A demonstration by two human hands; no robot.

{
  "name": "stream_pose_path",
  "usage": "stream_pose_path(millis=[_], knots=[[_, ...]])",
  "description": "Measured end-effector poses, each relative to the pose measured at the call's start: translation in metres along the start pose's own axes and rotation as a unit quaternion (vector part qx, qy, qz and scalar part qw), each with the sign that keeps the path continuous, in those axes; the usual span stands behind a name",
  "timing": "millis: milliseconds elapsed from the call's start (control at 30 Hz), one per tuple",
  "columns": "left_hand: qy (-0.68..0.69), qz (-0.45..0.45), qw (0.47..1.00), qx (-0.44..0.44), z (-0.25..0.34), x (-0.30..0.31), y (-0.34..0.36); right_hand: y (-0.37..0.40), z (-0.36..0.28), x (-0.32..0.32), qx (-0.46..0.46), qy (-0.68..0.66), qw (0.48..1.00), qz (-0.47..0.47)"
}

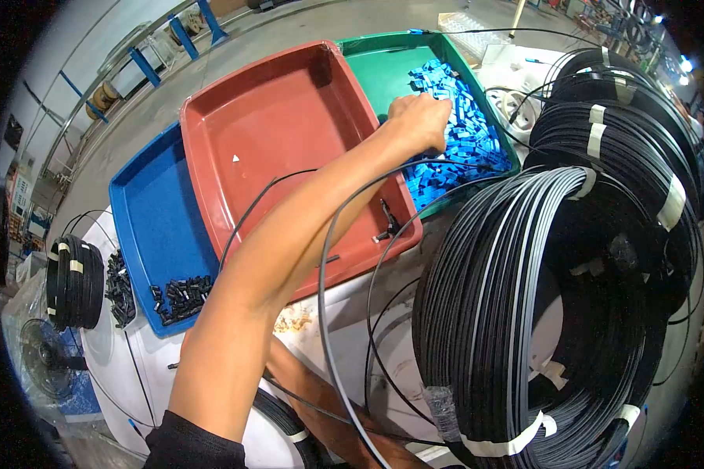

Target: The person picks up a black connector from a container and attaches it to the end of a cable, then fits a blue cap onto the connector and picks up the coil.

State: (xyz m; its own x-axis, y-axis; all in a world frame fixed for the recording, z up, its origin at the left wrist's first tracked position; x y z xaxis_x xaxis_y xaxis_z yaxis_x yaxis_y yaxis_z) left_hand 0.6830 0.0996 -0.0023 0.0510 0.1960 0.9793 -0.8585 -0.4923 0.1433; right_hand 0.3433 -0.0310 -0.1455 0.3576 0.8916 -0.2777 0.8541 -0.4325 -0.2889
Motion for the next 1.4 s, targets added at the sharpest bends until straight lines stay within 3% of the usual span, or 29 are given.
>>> stream_pose_path(millis=[400,500,533,567,633,667,700,733,833,900,1033,1200,1333,1400], knots=[[-0.06,-0.052,0.988,-0.131,-0.001,-0.005,-0.006,0.009,-0.009,0.001,-0.009,0.026,0.999,0.045],[-0.025,0.012,0.99,-0.14,-0.003,-0.005,-0.009,0.016,-0.012,0.002,-0.014,0.035,0.997,0.06],[0.063,0.05,0.979,-0.189,-0.006,0.001,-0.01,0.017,-0.013,0.002,-0.015,0.037,0.997,0.064],[0.15,0.087,0.956,-0.236,-0.01,0.008,-0.01,0.018,-0.014,0.002,-0.014,0.039,0.997,0.067],[0.292,0.071,0.922,-0.243,-0.016,0.02,-0.007,0.018,-0.018,0.002,-0.013,0.045,0.996,0.073],[0.388,0.053,0.888,-0.241,-0.019,0.024,-0.006,0.019,-0.02,0.002,-0.014,0.048,0.996,0.076],[0.507,0.005,0.821,-0.263,-0.02,0.027,-0.002,0.02,-0.022,0.002,-0.016,0.051,0.996,0.078],[0.547,-0.013,0.774,-0.318,-0.022,0.028,-0.005,0.021,-0.023,0.002,-0.017,0.054,0.995,0.08],[0.579,-0.004,0.75,-0.318,-0.027,0.032,0.0,0.026,-0.029,0.004,-0.019,0.065,0.994,0.091],[0.64,-0.038,0.697,-0.322,-0.03,0.032,0.005,0.03,-0.033,0.004,-0.019,0.071,0.992,0.1],[0.654,-0.039,0.682,-0.325,-0.041,0.037,0.019,0.032,-0.038,0.001,-0.023,0.086,0.99,0.111],[0.635,0.03,0.669,-0.385,-0.071,0.061,0.057,0.022,-0.045,-0.008,-0.031,0.109,0.988,0.107],[0.619,0.098,0.702,-0.338,-0.106,0.084,0.108,-0.002,-0.056,-0.021,-0.034,0.132,0.987,0.088],[0.597,0.151,0.727,-0.304,-0.122,0.099,0.147,-0.005,-0.054,-0.022,-0.088,0.07,0.991,0.068]])
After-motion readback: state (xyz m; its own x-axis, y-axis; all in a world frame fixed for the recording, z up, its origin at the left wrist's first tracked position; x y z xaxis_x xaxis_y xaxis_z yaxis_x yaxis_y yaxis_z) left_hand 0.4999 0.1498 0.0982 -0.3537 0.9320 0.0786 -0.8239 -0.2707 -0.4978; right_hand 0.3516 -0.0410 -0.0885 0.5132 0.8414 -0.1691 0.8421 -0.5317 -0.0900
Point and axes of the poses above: each hand's wrist, its own y-axis away from the middle knuckle, its own x-axis out of the back of the hand, z = x × y, the point moved 4 cm from there along -y, towards the middle knuckle, and after that the axes turned 15 degrees about -z, right-handed, at the moved point
